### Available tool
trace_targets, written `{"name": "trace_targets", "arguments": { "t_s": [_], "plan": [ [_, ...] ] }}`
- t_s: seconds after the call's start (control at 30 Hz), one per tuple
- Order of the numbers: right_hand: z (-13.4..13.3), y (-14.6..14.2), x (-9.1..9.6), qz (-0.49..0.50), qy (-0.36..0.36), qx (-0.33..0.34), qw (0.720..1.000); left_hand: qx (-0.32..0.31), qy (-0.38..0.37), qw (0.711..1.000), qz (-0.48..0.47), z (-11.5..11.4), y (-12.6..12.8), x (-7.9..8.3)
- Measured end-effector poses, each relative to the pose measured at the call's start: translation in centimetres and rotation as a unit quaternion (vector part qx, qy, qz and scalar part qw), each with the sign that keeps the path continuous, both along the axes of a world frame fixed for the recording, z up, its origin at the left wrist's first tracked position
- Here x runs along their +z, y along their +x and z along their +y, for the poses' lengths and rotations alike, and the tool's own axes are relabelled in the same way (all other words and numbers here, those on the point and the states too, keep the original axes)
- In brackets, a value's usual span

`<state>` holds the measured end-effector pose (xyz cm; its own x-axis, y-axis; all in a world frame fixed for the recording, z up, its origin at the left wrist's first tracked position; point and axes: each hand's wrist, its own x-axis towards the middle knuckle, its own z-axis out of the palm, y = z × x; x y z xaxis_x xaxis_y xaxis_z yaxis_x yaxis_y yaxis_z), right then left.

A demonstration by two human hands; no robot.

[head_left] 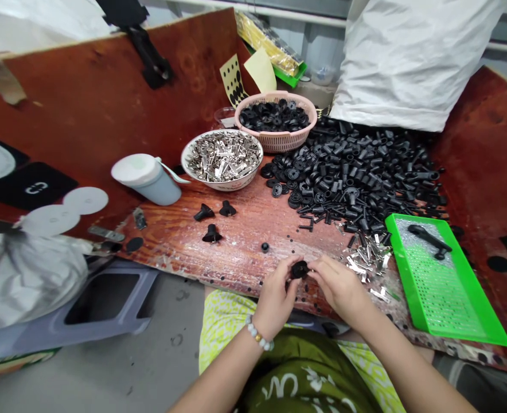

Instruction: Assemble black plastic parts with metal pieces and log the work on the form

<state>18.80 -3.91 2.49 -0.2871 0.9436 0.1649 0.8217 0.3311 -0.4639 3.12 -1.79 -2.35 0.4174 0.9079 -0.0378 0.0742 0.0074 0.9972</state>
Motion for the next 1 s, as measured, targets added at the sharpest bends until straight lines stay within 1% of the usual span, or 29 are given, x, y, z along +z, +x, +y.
{"name": "trace_targets", "arguments": {
  "t_s": [0.13,0.23,0.43,0.6,0.7,0.87,1.0],
  "plan": [
    [0.3,-0.4,0.3,-0.019,-0.023,-0.026,0.999,0.004,0.029,0.999,0.031,-0.1,0.0,0.0],
    [0.6,-0.6,0.4,-0.019,-0.025,-0.037,0.999,0.000,0.039,0.998,0.045,-0.1,-0.1,0.0],
    [1.0,-0.5,0.0,0.009,-0.014,-0.035,0.999,-0.007,0.073,0.995,0.073,-0.1,-0.2,0.2],
    [1.0,-0.5,0.3,-0.013,-0.018,-0.019,1.000,-0.007,0.096,0.990,0.100,0.1,-0.2,0.4],
    [1.0,-0.6,0.5,-0.017,-0.020,-0.021,0.999,-0.007,0.105,0.989,0.105,0.1,-0.2,0.3],
    [1.2,-0.6,0.1,-0.012,-0.023,-0.022,0.999,-0.016,0.096,0.991,0.091,0.2,-0.2,0.0],
    [1.4,-0.1,0.3,0.035,-0.025,-0.041,0.998,-0.018,0.057,0.997,0.053,0.2,-0.4,-0.2]
  ]
}}
